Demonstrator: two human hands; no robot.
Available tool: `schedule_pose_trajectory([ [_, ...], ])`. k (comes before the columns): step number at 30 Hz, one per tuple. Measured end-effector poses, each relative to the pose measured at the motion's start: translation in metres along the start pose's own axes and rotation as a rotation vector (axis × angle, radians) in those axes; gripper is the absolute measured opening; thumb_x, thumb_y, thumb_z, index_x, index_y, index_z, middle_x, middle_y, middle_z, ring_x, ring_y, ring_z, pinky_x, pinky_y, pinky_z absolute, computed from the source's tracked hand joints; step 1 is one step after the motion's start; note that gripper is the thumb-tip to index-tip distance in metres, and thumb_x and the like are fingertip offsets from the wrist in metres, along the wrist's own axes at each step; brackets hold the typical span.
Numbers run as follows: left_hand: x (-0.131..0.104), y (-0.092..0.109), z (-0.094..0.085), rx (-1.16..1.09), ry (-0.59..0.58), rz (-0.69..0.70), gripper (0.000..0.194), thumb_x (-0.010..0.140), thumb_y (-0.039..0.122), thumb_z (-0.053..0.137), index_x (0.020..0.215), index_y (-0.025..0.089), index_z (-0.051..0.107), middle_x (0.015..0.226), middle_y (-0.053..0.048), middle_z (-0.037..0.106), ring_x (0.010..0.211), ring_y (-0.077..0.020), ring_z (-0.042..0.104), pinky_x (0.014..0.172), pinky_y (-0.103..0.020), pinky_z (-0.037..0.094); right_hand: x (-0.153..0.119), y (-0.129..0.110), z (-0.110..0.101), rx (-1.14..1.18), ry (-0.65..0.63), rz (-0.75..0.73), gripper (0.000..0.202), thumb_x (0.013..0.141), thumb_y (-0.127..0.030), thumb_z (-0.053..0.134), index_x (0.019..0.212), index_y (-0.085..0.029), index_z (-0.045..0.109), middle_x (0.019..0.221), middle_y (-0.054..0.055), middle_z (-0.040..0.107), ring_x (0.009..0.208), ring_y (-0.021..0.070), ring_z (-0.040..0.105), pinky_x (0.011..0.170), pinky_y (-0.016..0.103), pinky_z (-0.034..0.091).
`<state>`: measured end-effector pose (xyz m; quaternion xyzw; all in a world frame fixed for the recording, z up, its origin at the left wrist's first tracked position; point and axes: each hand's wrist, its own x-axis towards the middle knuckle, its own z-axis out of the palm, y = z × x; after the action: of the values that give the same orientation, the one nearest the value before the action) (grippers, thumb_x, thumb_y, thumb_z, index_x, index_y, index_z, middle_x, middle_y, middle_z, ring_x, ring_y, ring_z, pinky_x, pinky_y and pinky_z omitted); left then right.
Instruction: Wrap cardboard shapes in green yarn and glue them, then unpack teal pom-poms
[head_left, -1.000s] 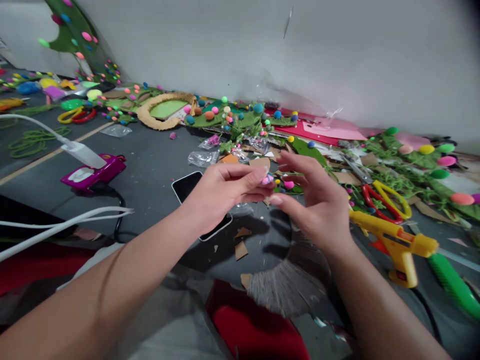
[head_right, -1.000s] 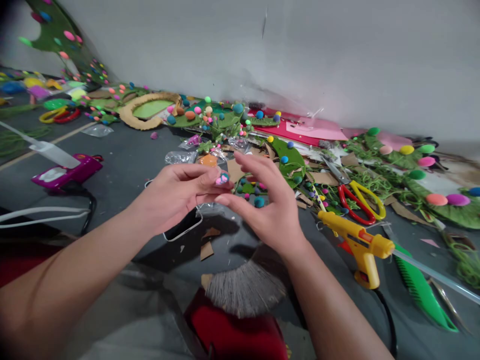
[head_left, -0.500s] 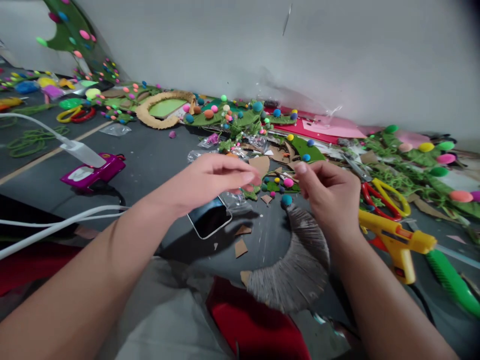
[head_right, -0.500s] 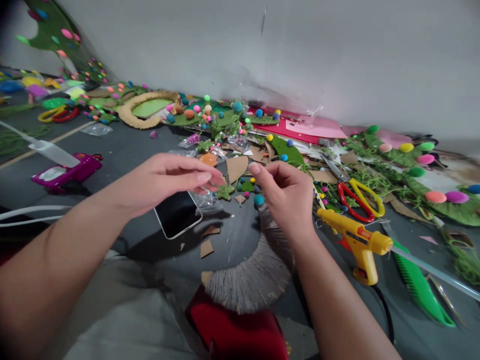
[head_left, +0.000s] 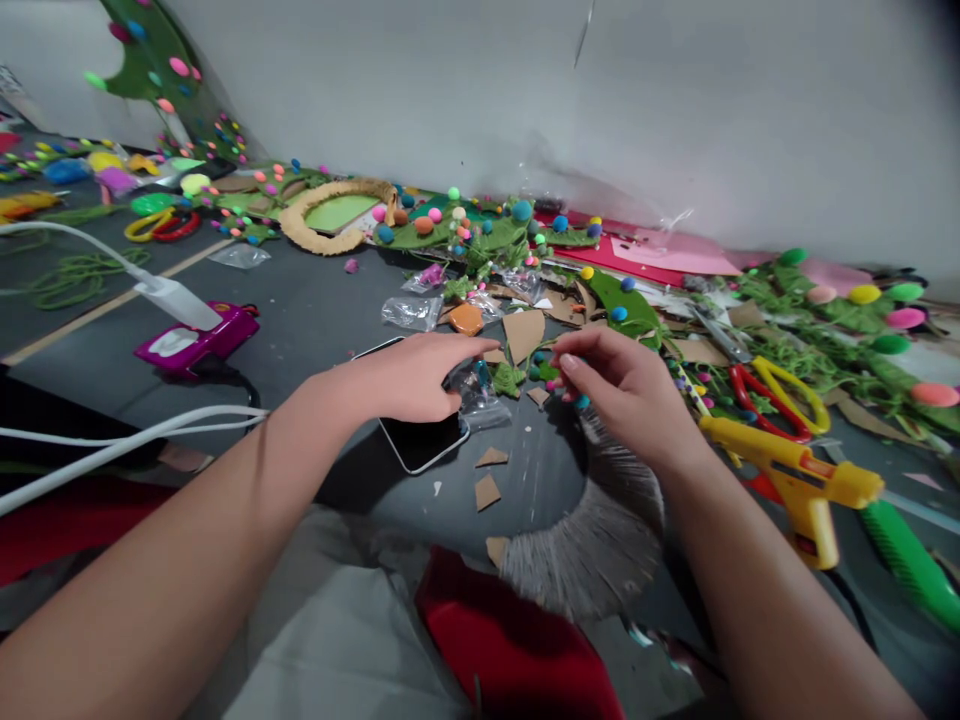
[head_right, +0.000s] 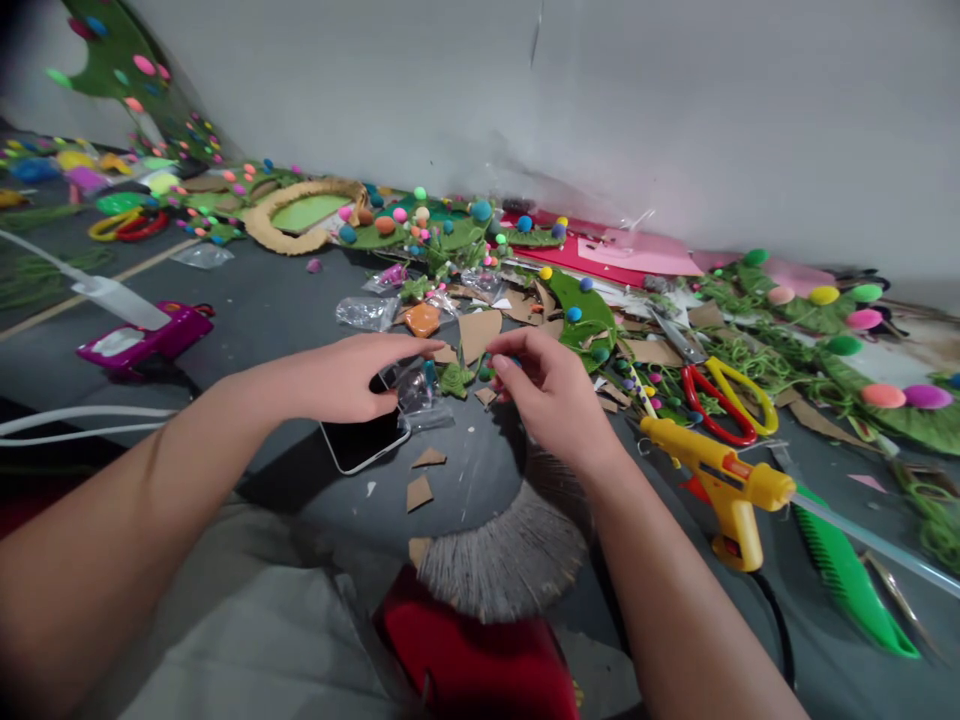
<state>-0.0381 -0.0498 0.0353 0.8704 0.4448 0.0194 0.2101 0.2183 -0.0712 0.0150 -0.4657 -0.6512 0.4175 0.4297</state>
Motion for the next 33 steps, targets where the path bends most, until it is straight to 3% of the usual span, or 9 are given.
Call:
schedule_pose_trajectory([
  [4,0.001,-0.005,0.003,-0.045,0.047,-0.034,0.076,0.083,0.025,0.055,0.157,0.019,0.038,0.151,-0.013,0.055,0.135,-0.0323,0.055,0.109,-0.044,0.044,-0.001,0.002,0.002,-0.167,-0.078,0.026,0.024,0.101,-0.032,0.052,0.110,-0.018,0.069,0.078,0.000,0.061,0.066,0.0114,0.054,0.059,0.026,0.043],
  [10,0.005,-0.003,0.003,0.006,0.090,-0.111,0.058,0.091,0.041,0.053,0.144,0.015,0.051,0.135,-0.016,0.066,0.124,-0.0368,0.059,0.102,-0.048,0.044,-0.008,-0.005,0.007,-0.288,-0.038,-0.078,0.022,0.097,-0.037,0.062,0.101,-0.018,0.072,0.086,0.003,0.070,0.073,0.0140,0.059,0.064,0.028,0.044],
  [15,0.007,-0.005,0.004,-0.087,0.049,-0.111,0.054,0.090,0.034,0.057,0.141,0.017,0.051,0.126,-0.012,0.070,0.118,-0.0313,0.062,0.099,-0.043,0.045,-0.009,-0.004,0.008,-0.318,0.001,-0.133,0.019,0.097,-0.035,0.063,0.100,-0.019,0.072,0.088,0.004,0.072,0.075,0.0157,0.063,0.067,0.030,0.047],
  [19,0.006,-0.009,0.007,-0.143,0.068,-0.101,0.048,0.091,0.036,0.058,0.135,0.017,0.055,0.127,-0.013,0.067,0.115,-0.0280,0.063,0.097,-0.040,0.046,-0.008,-0.003,0.009,-0.366,-0.048,-0.173,0.018,0.098,-0.033,0.061,0.103,-0.020,0.072,0.094,0.005,0.073,0.080,0.0172,0.064,0.072,0.032,0.048],
  [26,0.007,-0.004,0.007,0.031,0.042,-0.139,0.039,0.088,0.054,0.060,0.104,0.019,0.072,0.119,-0.014,0.067,0.115,-0.0343,0.058,0.099,-0.047,0.043,-0.015,-0.012,0.015,-0.366,-0.072,-0.320,0.014,0.099,-0.030,0.059,0.099,-0.021,0.071,0.087,0.004,0.069,0.077,0.0164,0.060,0.067,0.031,0.045],
  [33,0.009,-0.001,0.008,0.013,-0.002,-0.128,0.029,0.083,0.045,0.069,0.095,0.019,0.073,0.110,-0.012,0.068,0.106,-0.0304,0.061,0.091,-0.041,0.045,-0.013,-0.008,0.014,-0.393,-0.089,-0.305,0.014,0.099,-0.026,0.059,0.098,-0.019,0.071,0.087,0.004,0.067,0.076,0.0160,0.059,0.068,0.031,0.045],
])
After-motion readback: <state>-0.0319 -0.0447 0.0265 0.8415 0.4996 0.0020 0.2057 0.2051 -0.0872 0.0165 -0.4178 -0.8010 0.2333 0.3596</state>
